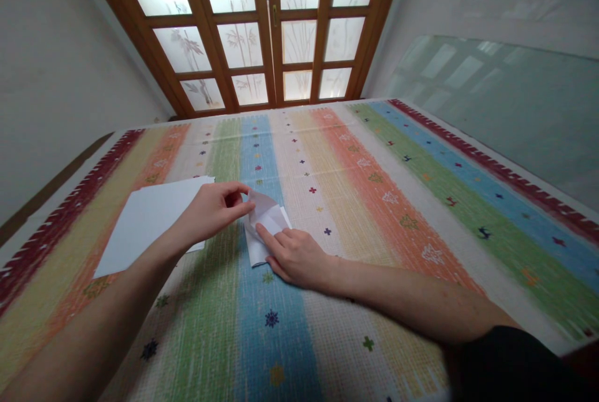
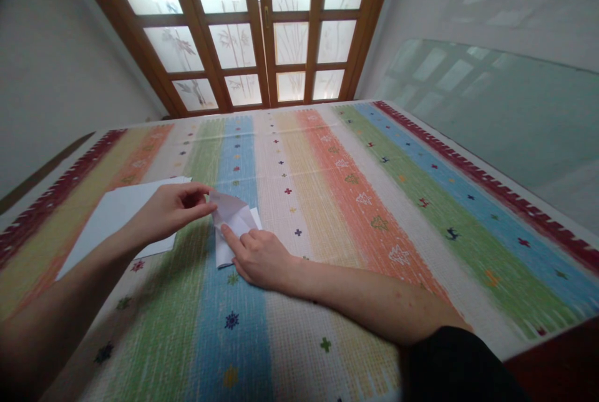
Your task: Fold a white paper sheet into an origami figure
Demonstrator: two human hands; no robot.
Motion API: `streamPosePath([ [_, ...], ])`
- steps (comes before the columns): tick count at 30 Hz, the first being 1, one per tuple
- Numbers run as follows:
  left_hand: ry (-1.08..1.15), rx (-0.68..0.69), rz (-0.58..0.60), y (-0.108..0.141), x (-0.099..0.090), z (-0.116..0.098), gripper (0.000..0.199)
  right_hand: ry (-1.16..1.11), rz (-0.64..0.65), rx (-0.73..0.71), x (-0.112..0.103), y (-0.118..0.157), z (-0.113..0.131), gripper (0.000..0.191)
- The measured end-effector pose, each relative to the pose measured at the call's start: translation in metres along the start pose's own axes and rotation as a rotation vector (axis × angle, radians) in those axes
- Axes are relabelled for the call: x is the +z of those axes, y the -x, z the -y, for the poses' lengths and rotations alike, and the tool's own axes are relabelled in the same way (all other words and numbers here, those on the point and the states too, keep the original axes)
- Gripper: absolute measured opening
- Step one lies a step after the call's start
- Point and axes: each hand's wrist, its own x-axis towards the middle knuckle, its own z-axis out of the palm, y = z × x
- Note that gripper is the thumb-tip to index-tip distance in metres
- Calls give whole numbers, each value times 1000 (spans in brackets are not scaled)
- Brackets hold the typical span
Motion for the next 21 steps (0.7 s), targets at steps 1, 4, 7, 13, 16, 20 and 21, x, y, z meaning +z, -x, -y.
streamPosePath([
  [1, 13, -4, 12, -1, 0, 1, 28, 2, 2, 0, 0, 0, 0, 60],
  [4, 36, -23, 10, -3, 1, 3, 28, 2, 8, 8, -1, 0, 0, 61],
  [7, 27, -33, -33, -4, 3, 2, 26, -6, 7, 20, -1, 0, 0, 62],
  [13, -2, -37, -72, -2, 5, 1, 28, -14, -22, 25, 2, 0, 0, 63],
  [16, -15, -16, -105, 0, 8, 0, 26, 2, -13, 16, 2, 0, 0, 62],
  [20, -63, 20, -159, 4, 13, -4, 22, 24, -5, 12, 0, 0, 1, 62],
  [21, -73, 24, -166, 4, 14, -5, 21, 26, -6, 11, 0, -1, 1, 62],
])
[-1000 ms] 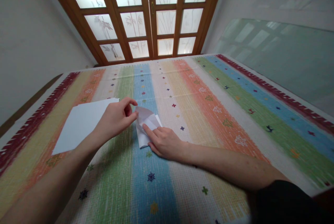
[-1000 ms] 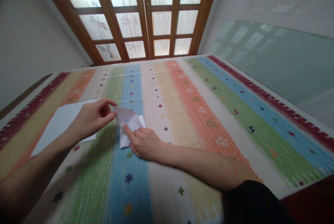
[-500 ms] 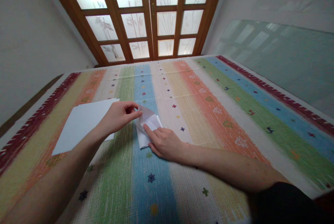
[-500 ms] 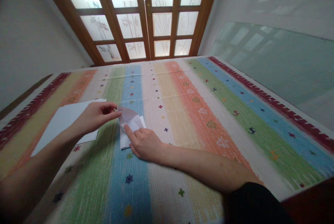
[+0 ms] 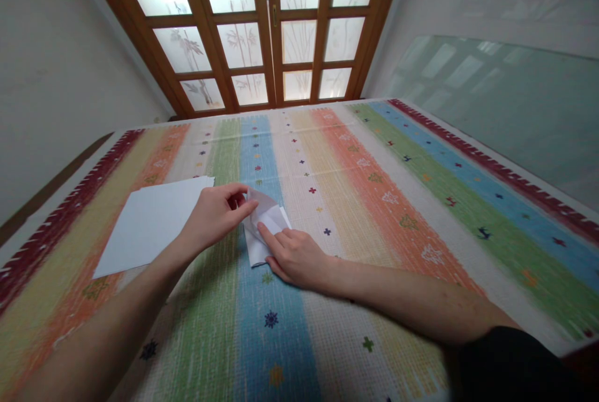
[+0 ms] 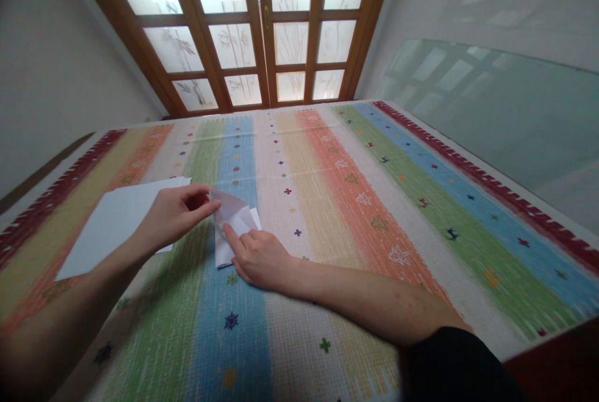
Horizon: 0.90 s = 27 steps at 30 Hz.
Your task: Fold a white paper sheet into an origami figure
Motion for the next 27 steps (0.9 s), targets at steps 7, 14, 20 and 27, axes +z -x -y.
streamPosePath([
  [7, 58, -60, -68, 0, 6, 6, 18, -2, -5, -1, 1, 0, -1, 62],
  [14, 96, -103, -71, 1, 10, 11, 20, 3, 0, -1, 3, 1, 0, 62],
  [20, 54, -50, -11, -1, 2, 11, 29, 13, 4, -1, 1, 1, 0, 61],
  [27, -221, 497, 210, -9, -36, 4, 20, 19, -6, -1, 3, 0, 0, 60],
])
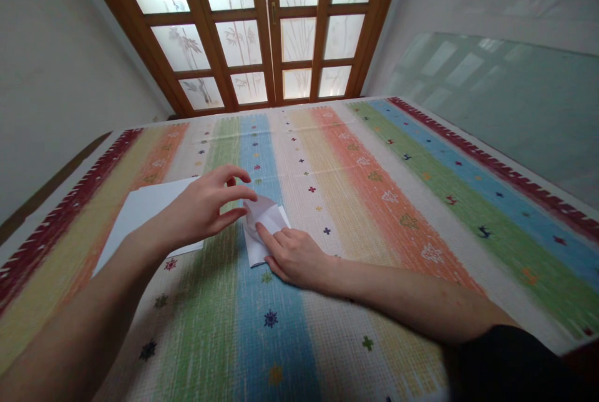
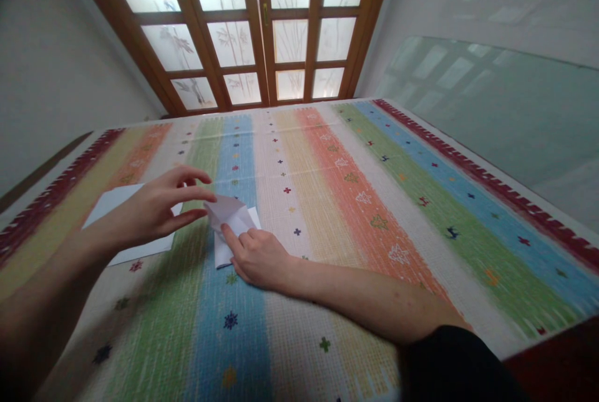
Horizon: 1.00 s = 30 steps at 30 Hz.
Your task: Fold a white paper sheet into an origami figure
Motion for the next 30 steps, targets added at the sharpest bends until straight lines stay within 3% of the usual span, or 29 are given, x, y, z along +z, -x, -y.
streamPosePath([
  [3, -107, 45, 114, 0, -9, 5, 19, 15, -13, -7, 1, 0, 0, 59],
  [7, -146, -20, 172, 1, -14, 6, 18, 22, -24, -30, 2, 1, -1, 58],
  [17, -101, -190, 149, 2, -14, -3, 25, -10, -43, -38, 1, 2, 0, 56],
  [26, -94, -275, -37, 4, 2, -15, 12, 4, -18, -29, -2, 1, 1, 56],
  [30, -164, -336, -187, 9, 17, -21, 28, 20, -3, -23, -3, 0, 1, 57],
])
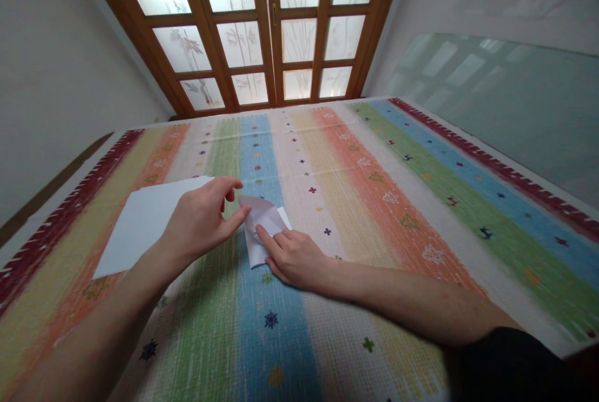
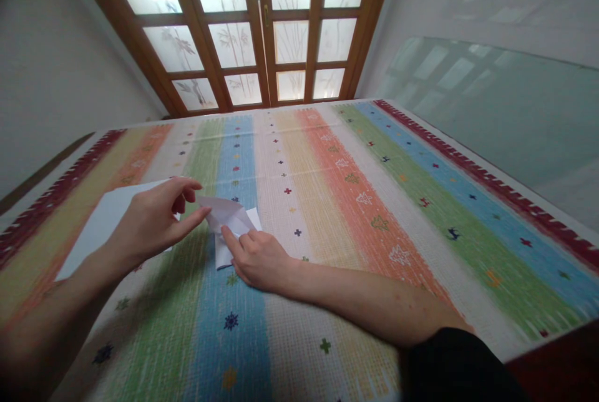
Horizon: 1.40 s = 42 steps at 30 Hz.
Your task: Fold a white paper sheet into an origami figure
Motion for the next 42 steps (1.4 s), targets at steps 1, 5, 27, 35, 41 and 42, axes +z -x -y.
streamPosePath([
  [1, -18, -23, -34, 2, 4, -2, 29, 1, 3, 3, 0, 0, 0, 57],
  [5, -20, -111, -104, 10, 17, -7, 25, -17, -6, 8, 0, 0, 0, 57],
  [27, 540, -431, -262, 16, 47, -4, 21, -12, -14, 15, 3, 1, 1, 57],
  [35, 543, -369, -332, 32, 58, 0, 23, -21, -16, 14, 2, 0, 2, 57],
  [41, 412, -43, -259, 19, 29, 15, 20, 12, -16, 6, 3, 1, 1, 58],
  [42, 376, 53, -109, 13, 19, 17, 18, 11, -17, 5, 3, 1, 1, 58],
])
